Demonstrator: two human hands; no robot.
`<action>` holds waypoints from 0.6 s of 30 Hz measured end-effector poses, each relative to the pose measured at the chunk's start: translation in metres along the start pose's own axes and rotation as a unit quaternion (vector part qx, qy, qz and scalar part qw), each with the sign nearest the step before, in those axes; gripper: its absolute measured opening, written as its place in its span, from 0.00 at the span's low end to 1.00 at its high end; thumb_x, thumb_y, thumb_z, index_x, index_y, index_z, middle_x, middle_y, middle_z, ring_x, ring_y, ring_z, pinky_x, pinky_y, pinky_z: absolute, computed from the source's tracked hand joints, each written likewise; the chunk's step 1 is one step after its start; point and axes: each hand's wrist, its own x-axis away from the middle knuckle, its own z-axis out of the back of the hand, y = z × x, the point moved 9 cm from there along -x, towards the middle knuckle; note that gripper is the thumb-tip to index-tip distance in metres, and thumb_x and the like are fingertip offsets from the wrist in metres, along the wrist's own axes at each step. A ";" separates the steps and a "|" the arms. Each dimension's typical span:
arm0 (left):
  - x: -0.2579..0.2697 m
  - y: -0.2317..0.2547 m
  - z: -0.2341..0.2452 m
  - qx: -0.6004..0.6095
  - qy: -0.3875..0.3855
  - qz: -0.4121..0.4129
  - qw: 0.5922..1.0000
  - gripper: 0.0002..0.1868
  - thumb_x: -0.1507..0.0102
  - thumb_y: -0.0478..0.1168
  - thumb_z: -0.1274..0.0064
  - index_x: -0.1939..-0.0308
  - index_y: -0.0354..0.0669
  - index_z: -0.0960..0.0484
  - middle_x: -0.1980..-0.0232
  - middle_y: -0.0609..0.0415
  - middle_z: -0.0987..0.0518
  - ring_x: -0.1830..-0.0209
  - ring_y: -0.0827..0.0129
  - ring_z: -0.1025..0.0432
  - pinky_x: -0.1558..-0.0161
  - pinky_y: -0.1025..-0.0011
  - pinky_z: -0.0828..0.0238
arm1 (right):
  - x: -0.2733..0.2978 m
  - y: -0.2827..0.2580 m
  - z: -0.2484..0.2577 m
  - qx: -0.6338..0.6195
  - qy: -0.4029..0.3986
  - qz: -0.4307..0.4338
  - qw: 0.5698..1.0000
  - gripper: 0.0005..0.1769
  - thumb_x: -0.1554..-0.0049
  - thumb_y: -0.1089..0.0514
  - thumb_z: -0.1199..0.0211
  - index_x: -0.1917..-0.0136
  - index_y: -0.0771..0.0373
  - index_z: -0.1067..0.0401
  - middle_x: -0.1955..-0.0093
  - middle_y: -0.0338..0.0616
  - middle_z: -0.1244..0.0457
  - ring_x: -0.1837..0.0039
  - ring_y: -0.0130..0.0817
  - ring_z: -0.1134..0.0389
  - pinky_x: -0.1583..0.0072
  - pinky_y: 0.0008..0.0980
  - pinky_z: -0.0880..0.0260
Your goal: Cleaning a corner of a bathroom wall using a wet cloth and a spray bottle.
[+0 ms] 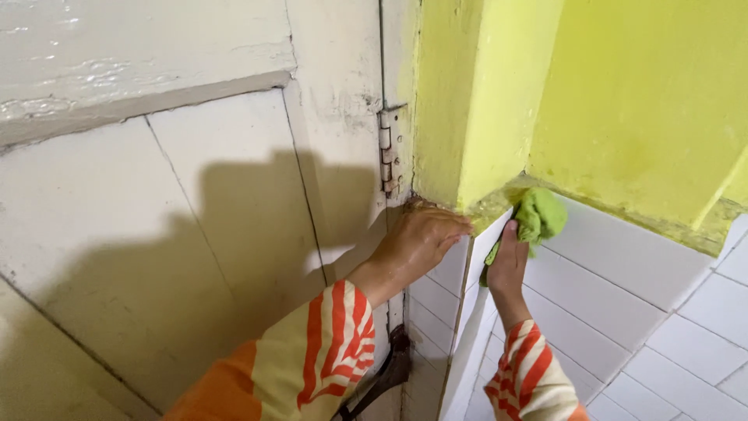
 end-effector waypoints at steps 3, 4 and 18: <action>-0.001 0.008 0.002 -0.005 0.008 -0.001 1.000 0.08 0.38 0.30 0.43 0.56 0.39 0.13 0.49 0.48 0.15 0.47 0.57 0.20 0.40 0.62 0.27 | 0.030 0.059 0.024 0.071 0.040 -0.043 0.996 0.29 0.29 0.44 0.60 0.34 0.71 0.35 0.38 0.50 0.36 0.37 0.37 0.38 0.34 0.38 0.40; -0.002 0.010 0.003 -0.011 0.011 -0.001 1.000 0.08 0.38 0.30 0.43 0.56 0.39 0.13 0.50 0.47 0.15 0.47 0.57 0.20 0.41 0.62 0.26 | 0.050 0.092 0.033 0.080 0.059 -0.143 0.985 0.34 0.30 0.38 0.61 0.32 0.70 0.37 0.37 0.50 0.37 0.37 0.38 0.39 0.34 0.38 0.41; 0.044 0.053 -0.015 -0.092 0.039 0.064 0.993 0.22 0.36 0.25 0.54 0.37 0.34 0.22 0.32 0.42 0.24 0.29 0.53 0.30 0.30 0.64 0.33 | 0.244 0.132 0.035 -0.035 0.110 -0.368 0.923 0.43 0.34 0.31 0.53 0.23 0.69 0.49 0.26 0.46 0.47 0.29 0.36 0.45 0.29 0.36 0.48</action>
